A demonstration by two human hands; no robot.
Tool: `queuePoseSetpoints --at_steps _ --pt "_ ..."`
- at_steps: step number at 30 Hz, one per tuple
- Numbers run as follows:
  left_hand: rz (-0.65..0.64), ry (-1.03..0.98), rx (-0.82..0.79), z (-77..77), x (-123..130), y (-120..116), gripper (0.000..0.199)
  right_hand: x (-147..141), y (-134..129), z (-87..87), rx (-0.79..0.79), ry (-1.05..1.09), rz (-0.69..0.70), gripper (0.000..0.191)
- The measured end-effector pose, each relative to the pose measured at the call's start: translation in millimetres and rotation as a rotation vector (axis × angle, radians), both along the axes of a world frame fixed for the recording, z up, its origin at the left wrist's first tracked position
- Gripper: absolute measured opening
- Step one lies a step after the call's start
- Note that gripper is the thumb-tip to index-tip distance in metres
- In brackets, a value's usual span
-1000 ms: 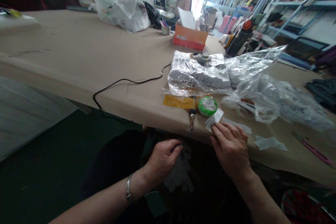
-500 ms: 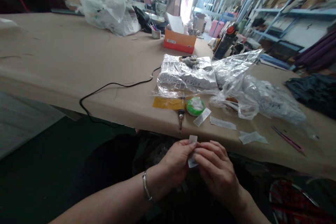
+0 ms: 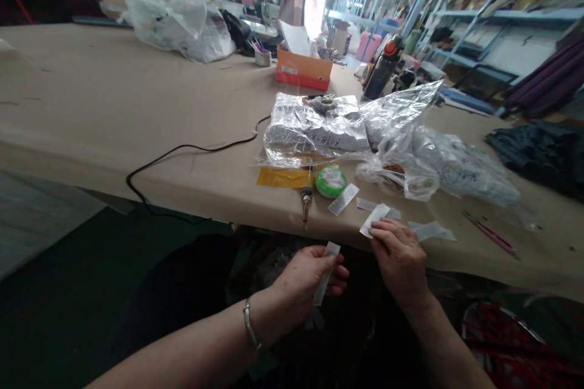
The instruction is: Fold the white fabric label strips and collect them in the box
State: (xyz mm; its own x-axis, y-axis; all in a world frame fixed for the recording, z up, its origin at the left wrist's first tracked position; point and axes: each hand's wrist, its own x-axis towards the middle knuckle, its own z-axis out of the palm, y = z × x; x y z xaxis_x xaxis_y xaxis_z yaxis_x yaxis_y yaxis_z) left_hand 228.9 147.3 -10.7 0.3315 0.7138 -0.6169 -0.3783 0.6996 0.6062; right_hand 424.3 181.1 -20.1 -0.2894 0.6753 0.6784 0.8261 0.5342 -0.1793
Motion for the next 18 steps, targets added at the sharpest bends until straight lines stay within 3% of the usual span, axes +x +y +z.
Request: queuePoseSetpoints --at_steps 3,8,18 --pt "-0.019 -0.05 -0.036 2.4 1.9 4.3 0.016 -7.3 -11.2 -0.2 0.003 0.136 0.147 0.011" --pt "0.041 -0.262 -0.011 9.0 4.7 6.7 0.008 -35.6 -44.5 -0.7 -0.102 0.038 0.434 0.015" --pt "0.077 -0.292 -0.077 9.9 4.5 -0.5 0.012 -45.0 -55.9 -3.8 -0.134 0.023 0.478 0.016"
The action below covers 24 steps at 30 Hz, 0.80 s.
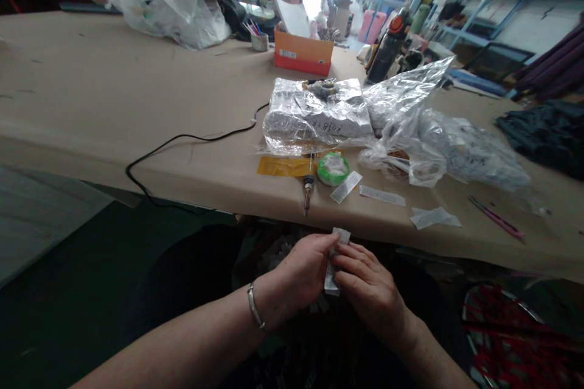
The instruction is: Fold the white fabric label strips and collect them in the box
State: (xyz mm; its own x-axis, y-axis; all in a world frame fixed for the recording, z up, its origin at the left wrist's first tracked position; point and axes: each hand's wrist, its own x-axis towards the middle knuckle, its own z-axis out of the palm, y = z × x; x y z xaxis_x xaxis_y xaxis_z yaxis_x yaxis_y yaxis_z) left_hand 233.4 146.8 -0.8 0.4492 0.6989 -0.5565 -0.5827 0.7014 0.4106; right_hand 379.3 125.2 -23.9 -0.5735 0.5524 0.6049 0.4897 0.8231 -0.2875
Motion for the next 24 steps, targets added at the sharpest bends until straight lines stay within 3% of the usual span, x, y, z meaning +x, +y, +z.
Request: queuePoseSetpoints --at_steps 5,7,9,11,13,16,19,24 --pt "-0.027 0.046 0.052 -4.2 1.1 -1.0 0.006 6.7 -2.5 5.6 -0.035 -0.015 0.036 0.017" --pt "-0.038 0.094 0.027 -5.0 1.1 0.1 0.007 23.8 0.6 6.5 -0.021 -0.02 -0.039 0.025" --pt "-0.08 0.165 0.001 -3.5 0.9 1.1 0.009 49.2 7.1 6.0 0.037 -0.02 -0.267 0.035" --pt "-0.111 0.227 -0.025 -1.2 1.3 1.0 0.012 76.9 16.1 3.7 0.11 -0.077 -0.607 0.042" --pt "-0.121 0.255 -0.037 0.3 2.6 -0.3 0.012 100.7 25.2 0.2 0.128 -0.226 -0.774 0.045" --pt "-0.136 0.259 -0.031 0.3 5.3 -3.3 0.014 122.8 34.9 -3.3 0.141 -0.32 -0.758 0.032" --pt "-0.147 0.256 -0.031 0.0 6.8 -5.2 0.014 129.5 37.1 -1.0 0.176 -0.197 -0.702 0.02" --pt "-0.137 0.232 -0.049 -1.0 8.6 -6.0 0.015 94.1 20.9 10.9 0.159 0.068 -0.579 0.018"
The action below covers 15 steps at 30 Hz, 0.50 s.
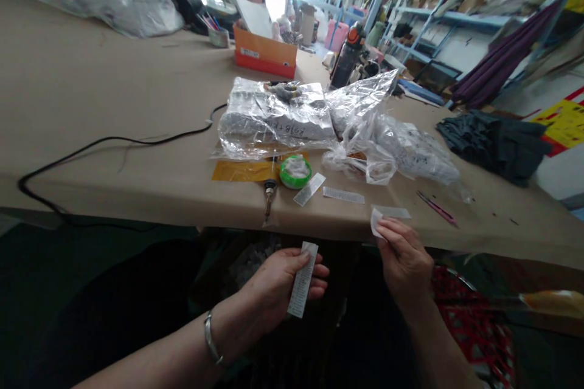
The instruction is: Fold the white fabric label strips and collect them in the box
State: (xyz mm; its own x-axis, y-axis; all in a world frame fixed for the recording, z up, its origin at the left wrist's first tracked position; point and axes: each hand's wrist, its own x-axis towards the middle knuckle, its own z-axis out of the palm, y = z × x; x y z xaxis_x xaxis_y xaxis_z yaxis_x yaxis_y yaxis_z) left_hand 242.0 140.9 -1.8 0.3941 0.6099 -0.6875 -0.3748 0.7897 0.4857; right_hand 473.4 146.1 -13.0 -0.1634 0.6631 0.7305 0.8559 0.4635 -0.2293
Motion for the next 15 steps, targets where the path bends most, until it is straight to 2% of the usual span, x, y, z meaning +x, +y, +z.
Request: queuePoseSetpoints --at_steps 4,6,10,15 --pt "0.029 -0.15 0.06 -4.9 2.3 -1.4 0.013 -59.8 -23.0 2.2 -0.106 0.055 0.346 0.023" --pt "0.084 -0.208 0.094 -7.7 1.7 -2.1 0.006 -82.2 -31.2 -1.9 -0.145 0.028 0.434 0.022" --pt "0.186 -0.22 0.063 -11.3 -2.8 -3.2 0.008 -98.1 -36.5 -13.4 -0.172 -0.012 0.494 0.022" --pt "0.203 -0.224 0.024 -10.8 -6.3 -3.9 0.006 -99.0 -38.4 -14.6 -0.166 -0.101 0.471 0.019"
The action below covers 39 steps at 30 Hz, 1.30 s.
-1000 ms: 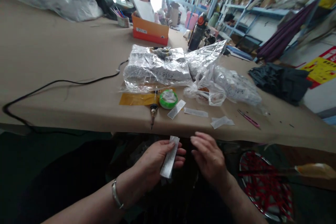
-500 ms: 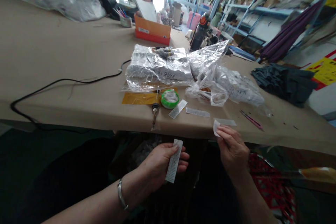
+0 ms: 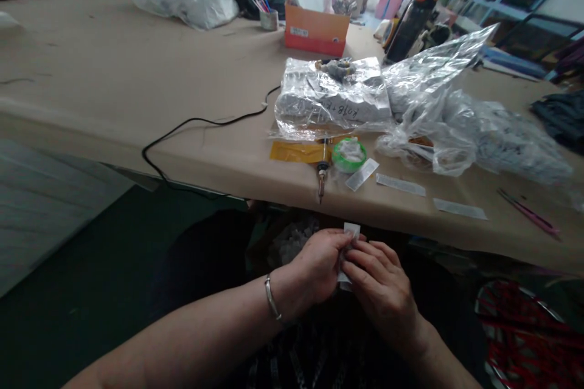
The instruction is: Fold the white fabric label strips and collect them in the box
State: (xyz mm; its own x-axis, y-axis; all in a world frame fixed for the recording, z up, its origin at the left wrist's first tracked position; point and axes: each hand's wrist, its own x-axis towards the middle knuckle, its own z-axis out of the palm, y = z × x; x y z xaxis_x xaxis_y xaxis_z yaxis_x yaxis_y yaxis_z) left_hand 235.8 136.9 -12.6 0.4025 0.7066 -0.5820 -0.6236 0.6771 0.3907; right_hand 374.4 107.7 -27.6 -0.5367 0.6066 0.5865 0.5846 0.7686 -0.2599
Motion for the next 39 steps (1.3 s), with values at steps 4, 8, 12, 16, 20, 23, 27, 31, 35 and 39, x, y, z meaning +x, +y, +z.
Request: queuePoseSetpoints --at_steps 4,8,12,16,20,23,27,31,35,39 --pt "0.011 0.041 0.006 1.0 -0.2 -1.2 0.008 -5.3 -4.3 4.4 0.024 -0.054 -0.053 0.018" --pt "0.034 0.063 0.022 -0.4 -0.5 -2.5 0.01 -8.2 -7.0 4.5 0.015 -0.075 -0.078 0.018" --pt "0.035 0.055 0.023 -4.2 -1.8 -3.7 0.02 -11.1 -8.6 2.2 0.006 -0.075 -0.1 0.016" --pt "-0.014 0.031 0.041 -6.8 -3.2 -5.0 0.032 -13.5 -11.2 3.0 -0.019 -0.066 -0.102 0.016" --pt "-0.061 0.062 0.086 -4.6 -8.6 -7.0 0.021 -1.9 -9.3 7.3 -0.186 0.091 -0.083 0.024" --pt "-0.211 0.039 0.106 0.4 -17.1 -10.7 0.022 13.2 0.7 7.7 -0.615 0.408 -0.201 0.028" --pt "-0.452 0.005 0.159 8.6 -26.7 -19.0 0.023 21.9 14.8 2.6 -1.452 0.64 0.057 0.045" --pt "-0.505 0.021 0.171 14.1 -29.9 -26.9 0.019 17.0 14.9 -4.9 -1.699 0.804 0.273 0.048" --pt "-0.529 0.008 0.18 13.2 -31.6 -32.7 0.024 13.0 11.1 -7.5 -1.744 0.831 0.414 0.043" --pt "-0.594 0.019 0.205 5.8 -30.9 -37.2 0.033 11.7 11.8 -6.1 -1.762 0.864 0.5 0.03"
